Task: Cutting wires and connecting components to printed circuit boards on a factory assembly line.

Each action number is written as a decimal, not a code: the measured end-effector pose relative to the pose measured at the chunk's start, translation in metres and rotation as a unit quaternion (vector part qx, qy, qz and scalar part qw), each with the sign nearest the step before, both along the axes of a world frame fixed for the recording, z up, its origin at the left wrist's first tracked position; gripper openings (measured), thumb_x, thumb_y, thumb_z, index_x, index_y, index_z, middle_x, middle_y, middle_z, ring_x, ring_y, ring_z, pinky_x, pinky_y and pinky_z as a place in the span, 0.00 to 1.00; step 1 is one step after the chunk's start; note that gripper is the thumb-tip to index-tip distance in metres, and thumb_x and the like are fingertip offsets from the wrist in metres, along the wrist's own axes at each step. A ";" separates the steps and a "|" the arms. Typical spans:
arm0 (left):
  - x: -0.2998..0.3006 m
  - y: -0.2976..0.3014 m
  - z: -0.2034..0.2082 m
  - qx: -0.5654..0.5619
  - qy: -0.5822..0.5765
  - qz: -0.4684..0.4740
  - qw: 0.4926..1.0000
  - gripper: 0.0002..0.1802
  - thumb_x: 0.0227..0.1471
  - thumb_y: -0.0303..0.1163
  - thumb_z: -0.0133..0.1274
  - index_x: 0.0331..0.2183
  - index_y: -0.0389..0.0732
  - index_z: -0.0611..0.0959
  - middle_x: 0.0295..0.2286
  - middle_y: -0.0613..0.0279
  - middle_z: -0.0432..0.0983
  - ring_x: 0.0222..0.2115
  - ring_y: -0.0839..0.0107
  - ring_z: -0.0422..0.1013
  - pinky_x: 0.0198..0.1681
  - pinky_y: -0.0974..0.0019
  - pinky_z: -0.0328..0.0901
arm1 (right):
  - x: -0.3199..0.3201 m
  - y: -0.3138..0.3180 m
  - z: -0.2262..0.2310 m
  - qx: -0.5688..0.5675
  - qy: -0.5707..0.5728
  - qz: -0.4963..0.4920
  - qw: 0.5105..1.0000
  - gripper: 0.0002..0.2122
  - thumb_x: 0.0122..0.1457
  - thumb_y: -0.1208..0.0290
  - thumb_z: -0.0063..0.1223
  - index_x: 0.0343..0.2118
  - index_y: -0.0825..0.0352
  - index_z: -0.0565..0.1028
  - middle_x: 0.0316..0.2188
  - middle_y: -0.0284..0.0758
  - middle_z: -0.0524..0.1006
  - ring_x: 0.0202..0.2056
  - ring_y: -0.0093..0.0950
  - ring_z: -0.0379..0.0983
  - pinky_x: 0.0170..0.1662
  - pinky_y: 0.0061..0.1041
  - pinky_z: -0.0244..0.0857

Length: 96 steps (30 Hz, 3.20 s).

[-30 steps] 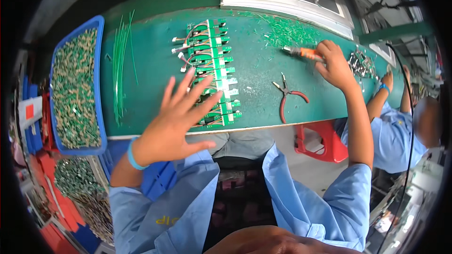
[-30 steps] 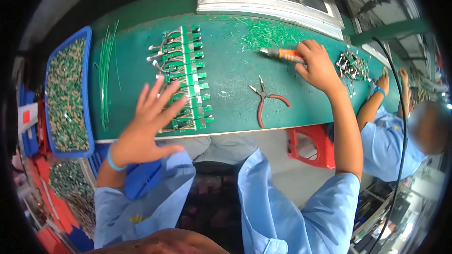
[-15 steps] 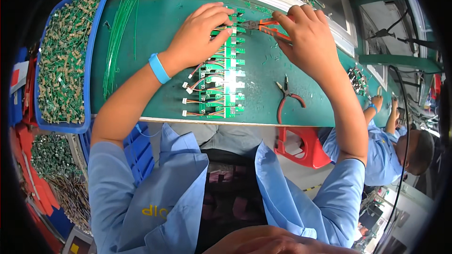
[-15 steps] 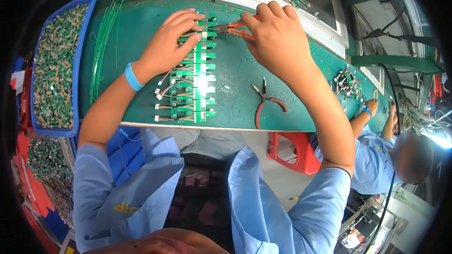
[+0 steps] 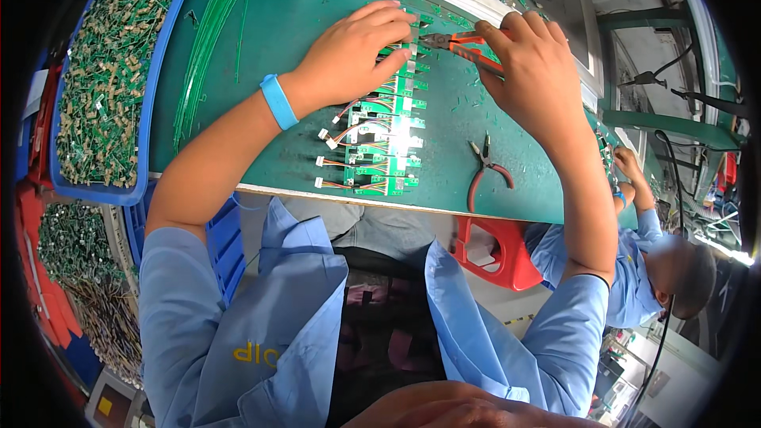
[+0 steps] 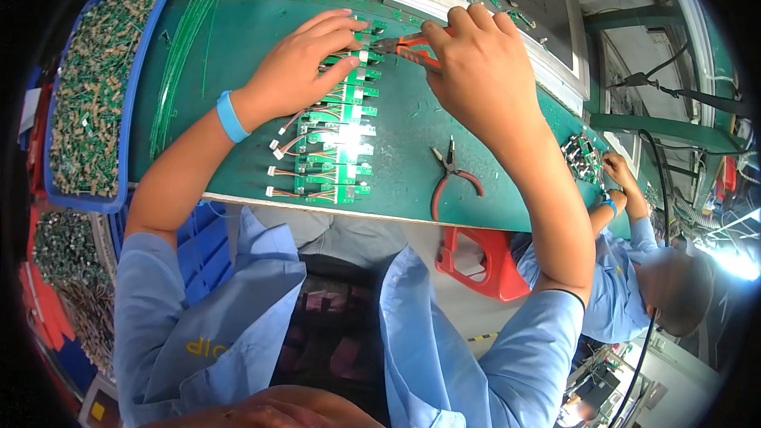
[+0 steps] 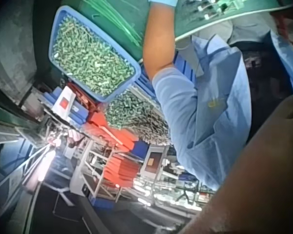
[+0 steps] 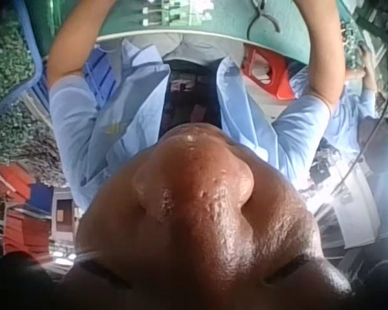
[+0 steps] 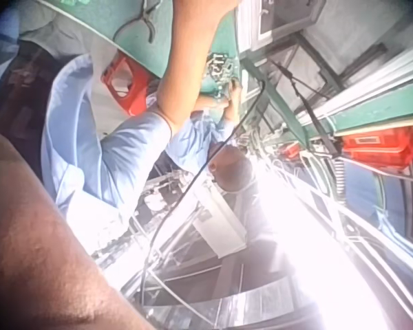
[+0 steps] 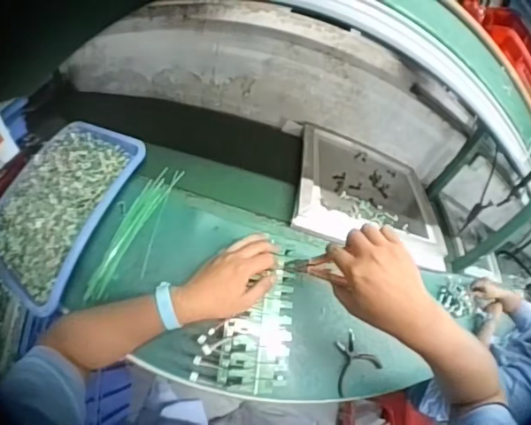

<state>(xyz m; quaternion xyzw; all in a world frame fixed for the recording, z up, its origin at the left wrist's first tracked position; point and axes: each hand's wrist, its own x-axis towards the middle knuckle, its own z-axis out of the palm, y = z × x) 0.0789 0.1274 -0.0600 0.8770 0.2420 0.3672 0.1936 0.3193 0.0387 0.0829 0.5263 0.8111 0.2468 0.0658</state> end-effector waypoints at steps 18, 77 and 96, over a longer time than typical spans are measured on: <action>-0.006 -0.002 0.002 -0.029 0.050 -0.002 0.998 0.12 0.67 0.37 0.58 0.48 0.43 0.85 0.62 0.64 0.76 0.70 0.55 0.63 0.68 0.52 0.65 | -0.015 -0.013 0.012 -0.205 0.069 -0.283 0.934 0.20 0.52 0.65 0.72 0.49 0.58 0.83 0.39 0.32 0.76 0.42 0.31 0.74 0.47 0.32 0.67; -0.008 -0.027 0.009 -0.023 0.179 -0.038 0.983 0.49 0.58 0.52 0.62 0.72 0.40 0.67 0.75 0.45 0.53 0.78 0.36 0.40 0.77 0.22 0.28 | -0.021 -0.100 0.015 -0.163 0.085 -0.268 0.946 0.26 0.47 0.73 0.71 0.53 0.62 0.82 0.42 0.34 0.77 0.41 0.35 0.74 0.48 0.34 0.68; -0.008 -0.046 0.012 -0.005 0.162 -0.177 0.971 0.43 0.61 0.47 0.57 0.71 0.36 0.69 0.71 0.36 0.60 0.75 0.40 0.52 0.77 0.22 0.28 | -0.049 -0.137 0.010 -0.247 0.125 -0.187 0.943 0.24 0.47 0.69 0.72 0.51 0.62 0.80 0.42 0.35 0.75 0.41 0.37 0.73 0.47 0.36 0.67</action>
